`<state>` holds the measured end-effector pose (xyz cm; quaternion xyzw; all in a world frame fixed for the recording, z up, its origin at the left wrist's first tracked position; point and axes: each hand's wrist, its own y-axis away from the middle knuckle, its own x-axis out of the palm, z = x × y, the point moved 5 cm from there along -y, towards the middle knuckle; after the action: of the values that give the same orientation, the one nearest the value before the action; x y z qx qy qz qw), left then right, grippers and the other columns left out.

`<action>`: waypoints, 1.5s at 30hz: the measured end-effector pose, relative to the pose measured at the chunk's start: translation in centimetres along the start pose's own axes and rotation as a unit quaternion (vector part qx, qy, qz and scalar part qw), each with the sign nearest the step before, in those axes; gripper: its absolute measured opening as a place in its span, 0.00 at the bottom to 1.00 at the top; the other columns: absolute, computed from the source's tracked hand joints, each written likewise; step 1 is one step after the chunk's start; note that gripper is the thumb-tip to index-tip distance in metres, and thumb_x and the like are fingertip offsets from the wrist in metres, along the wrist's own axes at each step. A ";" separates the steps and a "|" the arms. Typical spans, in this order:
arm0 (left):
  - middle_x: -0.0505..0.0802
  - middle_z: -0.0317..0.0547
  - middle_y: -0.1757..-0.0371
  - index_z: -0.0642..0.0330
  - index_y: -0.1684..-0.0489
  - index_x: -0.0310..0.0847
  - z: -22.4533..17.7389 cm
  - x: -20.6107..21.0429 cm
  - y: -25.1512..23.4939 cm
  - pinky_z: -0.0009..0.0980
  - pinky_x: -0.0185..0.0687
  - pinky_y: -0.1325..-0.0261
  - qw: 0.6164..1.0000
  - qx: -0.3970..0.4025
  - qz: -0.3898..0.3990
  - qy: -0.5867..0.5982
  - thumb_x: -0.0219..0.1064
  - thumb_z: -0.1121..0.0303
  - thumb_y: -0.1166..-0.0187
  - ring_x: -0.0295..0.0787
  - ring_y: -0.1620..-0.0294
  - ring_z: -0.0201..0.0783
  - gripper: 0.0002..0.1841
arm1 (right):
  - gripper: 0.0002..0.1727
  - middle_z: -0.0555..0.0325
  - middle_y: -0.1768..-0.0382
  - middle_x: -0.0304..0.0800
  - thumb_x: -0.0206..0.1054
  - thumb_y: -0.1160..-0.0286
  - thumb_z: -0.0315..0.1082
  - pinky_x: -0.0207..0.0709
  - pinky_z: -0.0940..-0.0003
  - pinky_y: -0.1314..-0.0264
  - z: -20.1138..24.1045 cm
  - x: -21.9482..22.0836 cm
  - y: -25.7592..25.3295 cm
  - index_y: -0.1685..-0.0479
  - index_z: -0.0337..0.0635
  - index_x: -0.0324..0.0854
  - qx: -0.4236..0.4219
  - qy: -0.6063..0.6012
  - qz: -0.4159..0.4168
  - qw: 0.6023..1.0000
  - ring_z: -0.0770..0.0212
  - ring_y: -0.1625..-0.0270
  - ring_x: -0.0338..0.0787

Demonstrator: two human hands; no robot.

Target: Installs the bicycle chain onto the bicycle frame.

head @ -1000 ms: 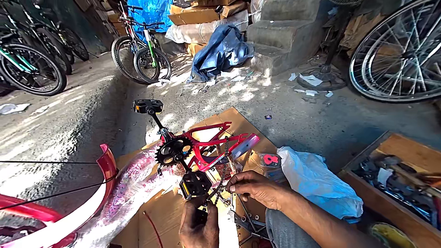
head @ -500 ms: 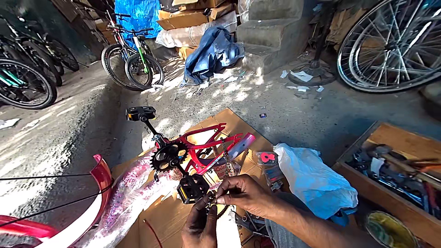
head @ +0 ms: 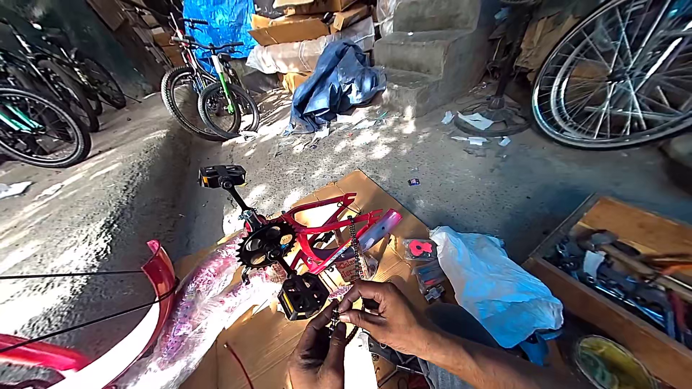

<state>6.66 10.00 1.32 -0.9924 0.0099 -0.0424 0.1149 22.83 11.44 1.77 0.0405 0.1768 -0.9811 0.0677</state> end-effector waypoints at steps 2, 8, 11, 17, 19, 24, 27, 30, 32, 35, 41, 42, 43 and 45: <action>0.95 0.52 0.48 0.75 0.41 0.85 0.1 0.0 0.1 0.24 0.87 0.65 1.000 0.002 0.006 0.002 0.66 0.87 0.29 0.87 0.71 0.30 0.17 | 0.10 0.61 0.52 0.91 0.71 0.19 0.39 0.82 0.75 0.55 0.0 0.0 0.1 0.51 0.44 0.90 -0.002 0.018 -0.007 1.000 0.72 0.58 0.87; 0.95 0.49 0.56 0.74 0.42 0.86 -0.3 0.1 0.1 0.24 0.86 0.67 1.000 0.006 0.011 -0.016 0.67 0.84 0.26 0.85 0.73 0.29 0.15 | 0.10 0.60 0.53 0.91 0.72 0.20 0.39 0.84 0.75 0.51 -0.2 -0.2 0.2 0.51 0.45 0.92 -0.028 0.021 -0.021 0.999 0.71 0.52 0.89; 0.96 0.47 0.56 0.73 0.47 0.88 -0.3 0.0 0.1 0.22 0.84 0.69 1.000 0.015 -0.017 -0.021 0.69 0.84 0.28 0.85 0.74 0.28 0.13 | 0.11 0.60 0.49 0.94 0.69 0.17 0.39 0.87 0.72 0.44 -0.1 -0.1 0.5 0.48 0.47 0.94 -0.094 0.076 -0.028 0.992 0.70 0.46 0.91; 0.95 0.44 0.62 0.71 0.60 0.85 -0.9 -0.2 -0.1 0.21 0.84 0.71 0.991 0.057 -0.094 -0.075 0.67 0.86 0.38 0.87 0.74 0.28 0.10 | 0.15 0.62 0.62 0.86 0.55 0.14 0.36 0.73 0.75 0.66 -1.8 -1.0 0.3 0.48 0.40 0.86 0.182 -0.103 -0.014 0.978 0.71 0.69 0.79; 0.93 0.42 0.65 0.70 0.60 0.85 -1.2 -0.4 -0.1 0.20 0.82 0.72 0.988 0.064 -0.114 -0.083 0.66 0.85 0.39 0.85 0.75 0.27 0.10 | 0.12 0.59 0.60 0.85 0.52 0.18 0.26 0.81 0.69 0.57 -3.4 -1.5 0.2 0.49 0.39 0.81 0.302 -0.261 -0.050 0.916 0.66 0.63 0.85; 0.93 0.41 0.65 0.71 0.58 0.85 -1.0 -0.7 -0.3 0.20 0.82 0.70 0.989 0.068 -0.106 -0.075 0.65 0.85 0.36 0.85 0.72 0.26 0.11 | 0.15 0.44 0.44 0.91 0.53 0.23 0.15 0.84 0.58 0.31 -3.5 -2.3 0.1 0.47 0.30 0.83 0.287 -0.338 -0.042 0.895 0.53 0.40 0.92; 0.92 0.41 0.64 0.70 0.58 0.85 -0.9 -0.7 -0.2 0.20 0.81 0.72 0.989 0.070 -0.102 -0.081 0.66 0.84 0.36 0.84 0.74 0.27 0.10 | 0.16 0.42 0.37 0.89 0.54 0.20 0.15 0.82 0.58 0.25 -3.3 -2.0 0.1 0.40 0.28 0.82 0.275 -0.344 -0.031 0.897 0.51 0.33 0.90; 0.92 0.42 0.63 0.70 0.58 0.85 -0.7 -0.8 -0.2 0.20 0.82 0.70 0.992 0.051 -0.093 -0.066 0.66 0.84 0.34 0.85 0.72 0.28 0.10 | 0.18 0.41 0.35 0.89 0.54 0.19 0.16 0.82 0.57 0.25 -3.4 -2.0 0.1 0.35 0.29 0.80 0.272 -0.345 -0.025 0.898 0.51 0.32 0.90; 0.93 0.42 0.63 0.69 0.57 0.85 -0.6 -0.9 -0.3 0.20 0.80 0.71 0.993 0.045 -0.090 -0.057 0.65 0.84 0.34 0.84 0.72 0.27 0.10 | 0.18 0.41 0.35 0.88 0.54 0.17 0.18 0.82 0.56 0.26 -3.5 -2.1 0.1 0.33 0.29 0.79 0.267 -0.346 -0.033 0.899 0.50 0.32 0.90; 0.93 0.43 0.61 0.70 0.56 0.85 -0.6 -0.8 -0.3 0.20 0.81 0.71 0.994 0.047 -0.080 -0.054 0.65 0.84 0.33 0.85 0.72 0.28 0.10 | 0.17 0.39 0.36 0.90 0.56 0.14 0.21 0.84 0.55 0.27 -3.7 -2.4 -0.1 0.31 0.29 0.79 0.270 -0.342 -0.062 0.898 0.47 0.33 0.91; 0.93 0.45 0.62 0.70 0.55 0.86 -0.3 -0.7 -0.3 0.21 0.79 0.74 0.996 0.021 -0.079 -0.035 0.66 0.84 0.32 0.83 0.75 0.28 0.10 | 0.15 0.41 0.40 0.93 0.56 0.10 0.28 0.87 0.55 0.33 -4.1 -2.5 0.0 0.33 0.32 0.81 0.303 -0.320 -0.070 0.895 0.48 0.40 0.95; 0.93 0.45 0.62 0.70 0.55 0.86 -0.2 -0.8 -0.3 0.20 0.77 0.75 0.996 0.011 -0.079 -0.032 0.66 0.84 0.31 0.82 0.76 0.28 0.09 | 0.16 0.42 0.39 0.92 0.54 0.09 0.29 0.86 0.55 0.31 -4.1 -2.4 0.0 0.33 0.32 0.79 0.308 -0.325 -0.066 0.892 0.50 0.38 0.94; 0.93 0.45 0.62 0.70 0.55 0.85 -0.2 -0.8 -0.3 0.20 0.77 0.76 0.997 0.002 -0.078 -0.028 0.66 0.84 0.30 0.81 0.77 0.28 0.09 | 0.17 0.43 0.39 0.91 0.52 0.10 0.27 0.85 0.56 0.30 -4.1 -2.3 0.1 0.32 0.31 0.78 0.311 -0.332 -0.063 0.888 0.51 0.37 0.93; 0.93 0.45 0.62 0.70 0.56 0.85 -0.2 -0.7 -0.3 0.20 0.77 0.76 0.997 -0.005 -0.073 -0.021 0.66 0.84 0.30 0.81 0.77 0.28 0.09 | 0.19 0.41 0.36 0.90 0.53 0.16 0.21 0.83 0.55 0.27 -3.9 -2.3 0.0 0.31 0.29 0.77 0.296 -0.341 -0.052 0.891 0.50 0.34 0.91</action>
<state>5.92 10.25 1.50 -0.9918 -0.0646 -0.0294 0.1067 25.30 13.07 -1.67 -0.2876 -0.1539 -0.9435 0.0575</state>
